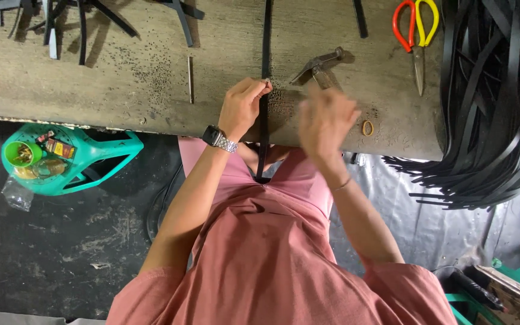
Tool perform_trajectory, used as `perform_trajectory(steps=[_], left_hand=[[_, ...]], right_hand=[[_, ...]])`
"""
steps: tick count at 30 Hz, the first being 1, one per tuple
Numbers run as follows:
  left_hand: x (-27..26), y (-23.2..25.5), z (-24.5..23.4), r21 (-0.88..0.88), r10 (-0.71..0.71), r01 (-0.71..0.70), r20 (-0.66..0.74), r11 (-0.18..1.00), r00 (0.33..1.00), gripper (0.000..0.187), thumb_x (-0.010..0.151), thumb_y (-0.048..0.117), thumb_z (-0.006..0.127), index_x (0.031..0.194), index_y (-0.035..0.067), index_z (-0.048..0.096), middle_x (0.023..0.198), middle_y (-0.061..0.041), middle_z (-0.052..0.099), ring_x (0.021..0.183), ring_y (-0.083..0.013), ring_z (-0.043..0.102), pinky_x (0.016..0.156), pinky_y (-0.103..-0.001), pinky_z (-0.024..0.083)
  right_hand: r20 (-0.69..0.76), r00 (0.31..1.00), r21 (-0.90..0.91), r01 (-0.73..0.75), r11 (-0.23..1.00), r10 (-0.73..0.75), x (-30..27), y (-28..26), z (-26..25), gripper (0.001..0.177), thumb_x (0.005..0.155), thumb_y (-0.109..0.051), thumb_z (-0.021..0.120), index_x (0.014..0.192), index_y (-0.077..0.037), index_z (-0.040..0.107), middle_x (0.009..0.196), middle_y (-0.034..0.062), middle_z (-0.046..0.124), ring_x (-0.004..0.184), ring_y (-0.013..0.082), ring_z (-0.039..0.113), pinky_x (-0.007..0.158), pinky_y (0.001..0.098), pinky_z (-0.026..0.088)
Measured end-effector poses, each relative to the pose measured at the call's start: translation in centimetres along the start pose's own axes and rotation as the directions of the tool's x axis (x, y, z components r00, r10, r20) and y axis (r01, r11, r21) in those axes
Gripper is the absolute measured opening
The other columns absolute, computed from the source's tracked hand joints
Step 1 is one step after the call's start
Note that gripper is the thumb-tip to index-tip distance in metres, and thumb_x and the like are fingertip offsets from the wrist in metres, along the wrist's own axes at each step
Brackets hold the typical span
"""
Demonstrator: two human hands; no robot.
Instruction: The person is using a hammer and a punch to create holes or attach components to a long black leather strip on a low wooden workbench.
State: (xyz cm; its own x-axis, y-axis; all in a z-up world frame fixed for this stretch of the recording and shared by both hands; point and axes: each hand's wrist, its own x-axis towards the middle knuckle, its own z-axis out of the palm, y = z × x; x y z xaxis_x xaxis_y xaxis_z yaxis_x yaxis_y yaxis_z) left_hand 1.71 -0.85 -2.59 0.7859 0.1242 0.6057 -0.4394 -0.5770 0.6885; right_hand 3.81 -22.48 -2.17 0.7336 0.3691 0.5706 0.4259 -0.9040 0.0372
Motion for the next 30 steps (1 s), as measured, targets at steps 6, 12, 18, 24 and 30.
perform_trajectory(steps=[6, 12, 18, 24, 30], left_hand=[[0.3, 0.2, -0.5, -0.024, 0.039, -0.038, 0.05, 0.999, 0.998, 0.023, 0.096, -0.011, 0.054, 0.092, 0.005, 0.07, 0.075, -0.006, 0.061, 0.071, -0.0256, 0.069, 0.068, -0.031, 0.059], [0.7, 1.2, -0.9, -0.083, 0.025, -0.022, 0.032, 0.996, 0.999, 0.022, 0.095, -0.014, 0.054, 0.092, 0.001, 0.069, 0.073, -0.009, 0.058, 0.07, -0.0289, 0.067, 0.067, -0.033, 0.058], [-0.9, -1.5, 0.4, 0.047, 0.046, -0.049, 0.061, 0.998, 0.997, 0.01, 0.098, 0.003, 0.066, 0.091, 0.008, 0.071, 0.076, -0.007, 0.063, 0.075, -0.0273, 0.07, 0.068, -0.032, 0.058], [-1.8, -2.3, 1.0, 0.094, 0.016, -0.024, 0.084, 0.995, 0.996, 0.011, 0.098, 0.007, 0.068, 0.088, 0.009, 0.069, 0.076, -0.004, 0.062, 0.074, -0.0245, 0.07, 0.068, -0.03, 0.058], [-1.4, -2.1, 0.6, 0.104, -0.015, 0.0, 0.141, 0.995, 0.99, 0.01, 0.102, 0.016, 0.067, 0.092, 0.013, 0.068, 0.079, -0.003, 0.065, 0.079, -0.0235, 0.071, 0.071, -0.031, 0.058]], right_hand=[[0.221, 0.973, -0.287, 0.125, 0.95, -0.061, 3.2, 3.4, -3.8, 0.033, 0.09, -0.031, 0.082, 0.105, -0.008, 0.063, 0.092, 0.0054, 0.047, 0.081, 0.0224, 0.048, 0.073, 0.0366, 0.034], [0.642, 0.748, 0.077, -0.286, 0.955, 0.172, 4.4, 3.7, -4.9, 0.033, 0.113, -0.031, 0.043, 0.121, 0.0, 0.046, 0.091, 0.025, 0.07, 0.077, 0.0481, 0.073, 0.071, 0.0574, 0.051], [0.302, 0.951, 0.548, -0.232, 0.804, 0.068, 5.1, 2.9, -9.2, 0.033, 0.11, -0.041, 0.055, 0.109, -0.008, 0.051, 0.061, 0.0073, 0.045, 0.049, 0.0298, 0.056, 0.054, 0.0361, 0.045], [0.538, 0.835, 0.401, -0.135, 0.906, -0.114, 4.1, -1.2, -9.5, 0.039, 0.111, -0.046, 0.045, 0.123, -0.008, 0.049, 0.059, 0.0151, 0.058, 0.052, 0.0362, 0.068, 0.046, 0.0419, 0.048], [0.665, 0.744, 0.408, -0.286, 0.867, -0.068, 3.6, -1.2, -9.1, 0.038, 0.109, -0.046, 0.042, 0.122, -0.01, 0.044, 0.058, 0.0194, 0.059, 0.053, 0.0416, 0.068, 0.044, 0.0471, 0.047]])
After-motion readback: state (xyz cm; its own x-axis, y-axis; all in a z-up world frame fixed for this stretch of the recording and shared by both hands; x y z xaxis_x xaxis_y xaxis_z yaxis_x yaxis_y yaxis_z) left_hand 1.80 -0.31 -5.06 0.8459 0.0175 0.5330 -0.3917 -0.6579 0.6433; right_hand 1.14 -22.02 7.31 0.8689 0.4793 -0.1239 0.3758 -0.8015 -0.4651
